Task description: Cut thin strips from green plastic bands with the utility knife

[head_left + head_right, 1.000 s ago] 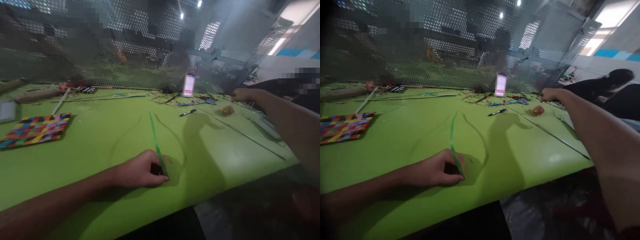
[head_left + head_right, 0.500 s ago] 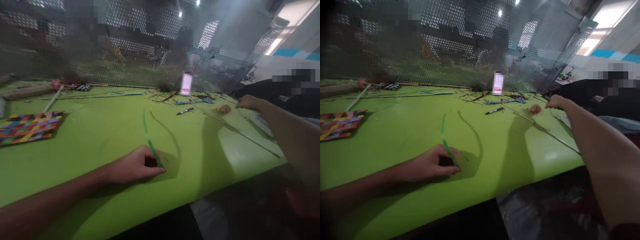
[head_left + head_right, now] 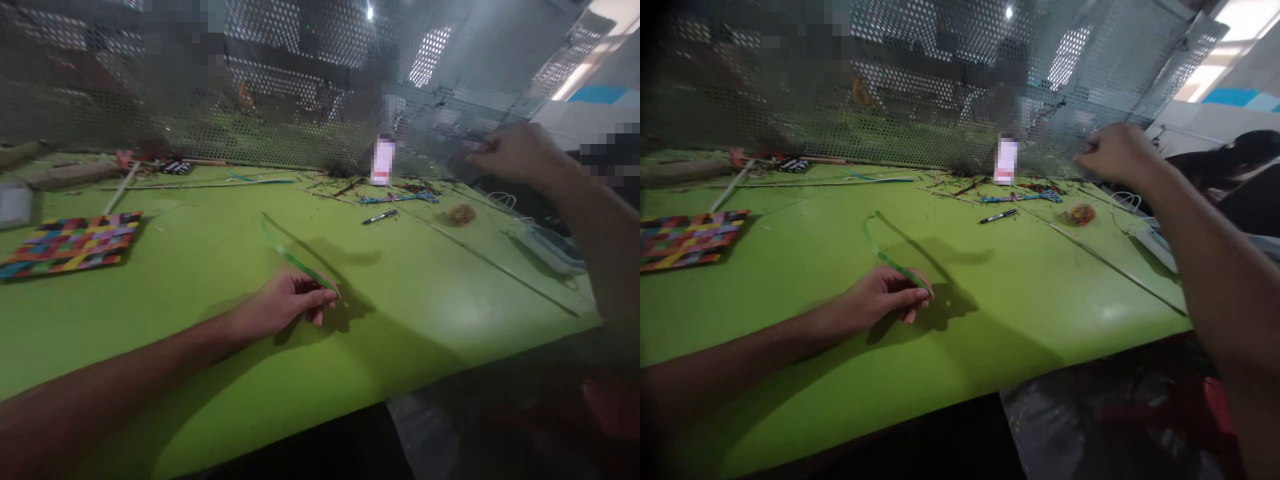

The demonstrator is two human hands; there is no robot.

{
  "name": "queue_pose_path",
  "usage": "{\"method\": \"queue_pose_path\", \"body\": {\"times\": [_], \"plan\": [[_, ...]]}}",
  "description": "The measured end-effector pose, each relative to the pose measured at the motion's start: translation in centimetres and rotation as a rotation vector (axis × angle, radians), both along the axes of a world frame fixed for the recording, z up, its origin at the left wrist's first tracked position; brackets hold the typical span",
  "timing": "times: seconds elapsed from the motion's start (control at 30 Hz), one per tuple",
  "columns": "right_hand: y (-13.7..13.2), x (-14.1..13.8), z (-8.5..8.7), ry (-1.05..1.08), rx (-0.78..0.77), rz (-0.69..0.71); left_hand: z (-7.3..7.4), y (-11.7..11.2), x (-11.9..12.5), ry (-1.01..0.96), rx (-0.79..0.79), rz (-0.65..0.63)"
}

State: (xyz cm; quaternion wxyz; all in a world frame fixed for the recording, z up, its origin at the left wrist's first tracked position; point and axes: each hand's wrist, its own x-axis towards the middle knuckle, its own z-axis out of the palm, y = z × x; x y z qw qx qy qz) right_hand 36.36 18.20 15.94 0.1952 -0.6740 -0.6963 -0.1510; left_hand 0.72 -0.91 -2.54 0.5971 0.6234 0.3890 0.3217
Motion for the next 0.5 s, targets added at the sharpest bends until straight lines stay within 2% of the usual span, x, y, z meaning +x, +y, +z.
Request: {"method": "queue_pose_path", "body": {"times": [0.07,0.17,0.27,0.37,0.5], "plan": [[-3.7,-4.9,-2.2,-0.033,-0.050,0.208,0.2,0.0,0.0,0.030,-0.034,0.053],[-9.1,-11.8,-7.2,-0.118,-0.182,0.728,0.7,-0.3,0.0,0.040,-0.058,0.104],[-12.2,-15.9,-11.9,-0.084,-0.300,1.062,1.0,-0.4,-0.3,0.011,-0.021,0.097],[-12.8,-16.7,-14.3,-0.030,-0.200,1.122,0.7,-0.2,-0.5,-0.058,-0.009,0.090],[-12.6,-15.9,-15.2,-0.034,-0.097,1.112,0.2,0.2,-0.4,-0.115,-0.057,0.079]]}}
